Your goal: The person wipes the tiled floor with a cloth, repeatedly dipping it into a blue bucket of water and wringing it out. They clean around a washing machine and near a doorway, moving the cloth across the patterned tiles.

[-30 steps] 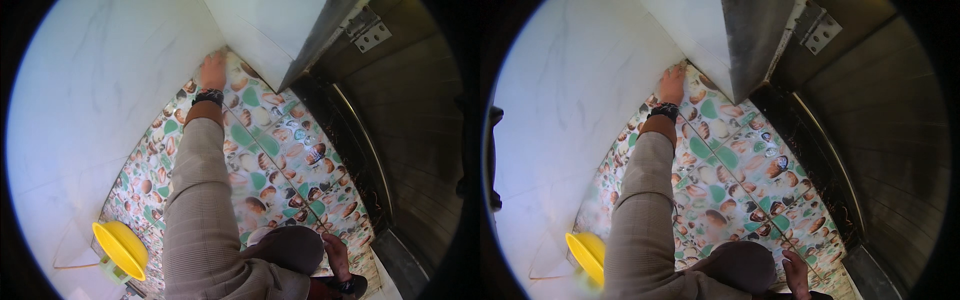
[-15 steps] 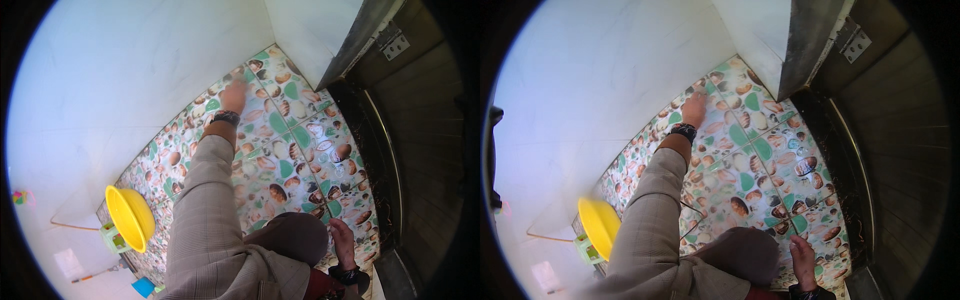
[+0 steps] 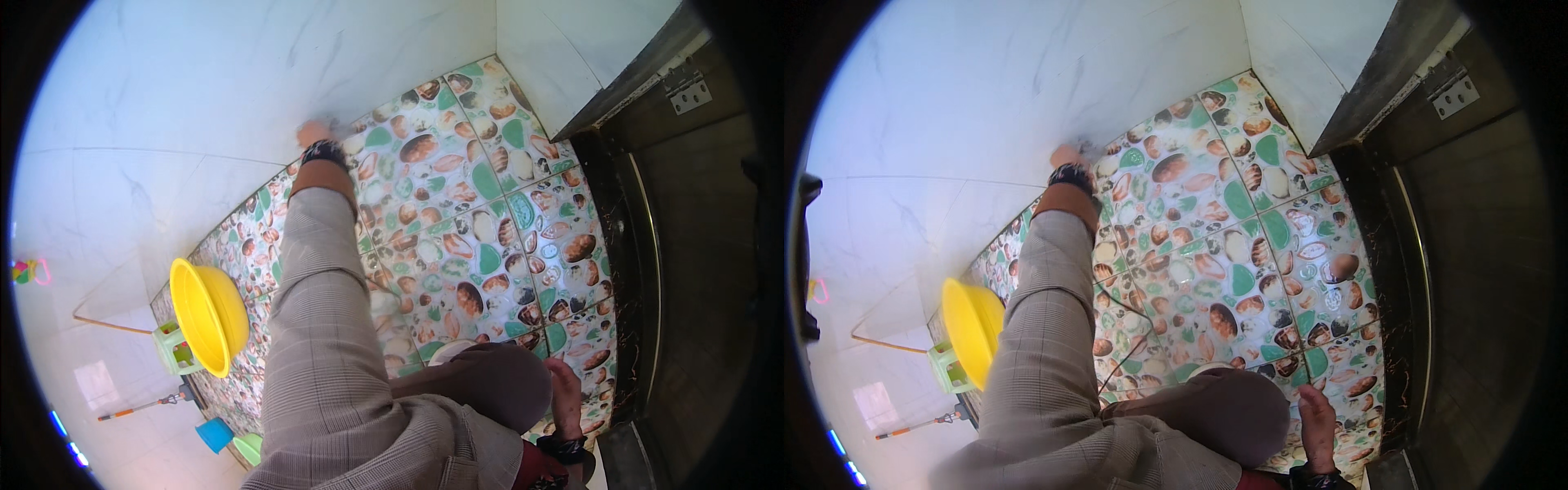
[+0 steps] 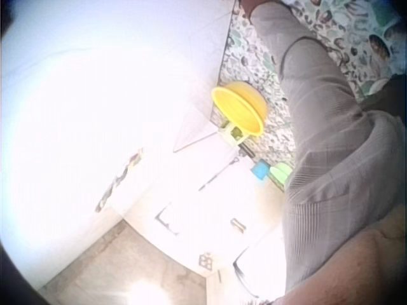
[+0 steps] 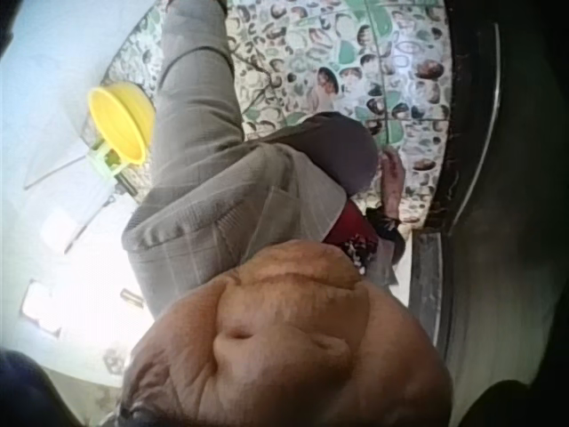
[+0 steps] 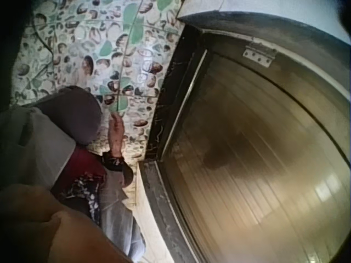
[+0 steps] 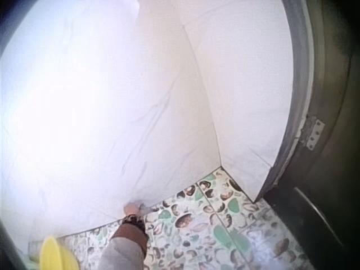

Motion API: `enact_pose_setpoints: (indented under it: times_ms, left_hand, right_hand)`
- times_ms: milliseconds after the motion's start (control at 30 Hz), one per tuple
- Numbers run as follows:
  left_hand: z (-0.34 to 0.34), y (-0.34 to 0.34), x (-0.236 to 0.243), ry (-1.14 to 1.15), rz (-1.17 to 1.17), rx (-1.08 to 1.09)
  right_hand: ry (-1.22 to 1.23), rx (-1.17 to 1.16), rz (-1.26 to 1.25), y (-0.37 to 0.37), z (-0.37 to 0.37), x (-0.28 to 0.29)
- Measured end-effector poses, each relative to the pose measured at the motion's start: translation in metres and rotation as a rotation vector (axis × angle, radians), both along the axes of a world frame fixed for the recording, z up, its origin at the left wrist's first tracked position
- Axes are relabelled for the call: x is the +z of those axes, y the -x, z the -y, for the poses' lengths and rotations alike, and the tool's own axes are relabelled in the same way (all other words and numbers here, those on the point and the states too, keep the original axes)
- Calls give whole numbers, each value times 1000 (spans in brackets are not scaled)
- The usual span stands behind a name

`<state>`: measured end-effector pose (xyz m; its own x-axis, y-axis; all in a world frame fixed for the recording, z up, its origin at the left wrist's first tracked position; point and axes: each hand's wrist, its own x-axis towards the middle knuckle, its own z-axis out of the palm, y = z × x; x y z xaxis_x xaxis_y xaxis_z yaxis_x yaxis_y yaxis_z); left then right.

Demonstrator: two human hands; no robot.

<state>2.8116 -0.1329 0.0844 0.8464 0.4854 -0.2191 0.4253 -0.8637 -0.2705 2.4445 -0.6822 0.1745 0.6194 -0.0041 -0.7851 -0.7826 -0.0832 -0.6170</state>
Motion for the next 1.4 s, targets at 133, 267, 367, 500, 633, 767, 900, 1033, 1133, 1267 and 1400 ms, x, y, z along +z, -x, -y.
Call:
enact_pose_setpoints:
  times_ms: [133, 267, 367, 500, 633, 767, 900, 1033, 1133, 1267, 1400]
  left_hand:
    - [121, -70, -18, -25, 14, -344]
    - [238, -138, -31, 278, 266, -483]
    - [274, -138, -51, 497, 650, -492]
    - [223, -88, -87, 353, 508, -768]
    - [112, -30, -85, 360, 557, -486]
    - [67, 13, -78, 161, 702, -225]
    - [104, -36, -73, 8, 236, 112]
    - [180, -84, -66, 164, 282, 82]
    - [229, -102, -64, 201, 384, -132]
    - [231, -89, -74, 170, 472, -403]
    - [193, -54, -80, 214, 618, -841]
  right_hand:
    - [-16, -18, 21, 14, -7, -1]
    - [62, -92, 5, 30, 1, 14]
    - [193, -45, 20, 38, 10, 27]
    - [162, -141, 7, 43, 10, 33]
    - [142, -143, -4, 48, 7, 24]
    - [60, -152, -44, 53, 4, 10]
    - [13, -149, -45, 58, 2, 3]
    - [55, -149, -45, 60, 5, 9]
    - [102, -138, -49, 59, 7, 13]
    - [76, -129, -46, 51, 8, 12]
    - [41, -72, 28, 42, 8, 4]
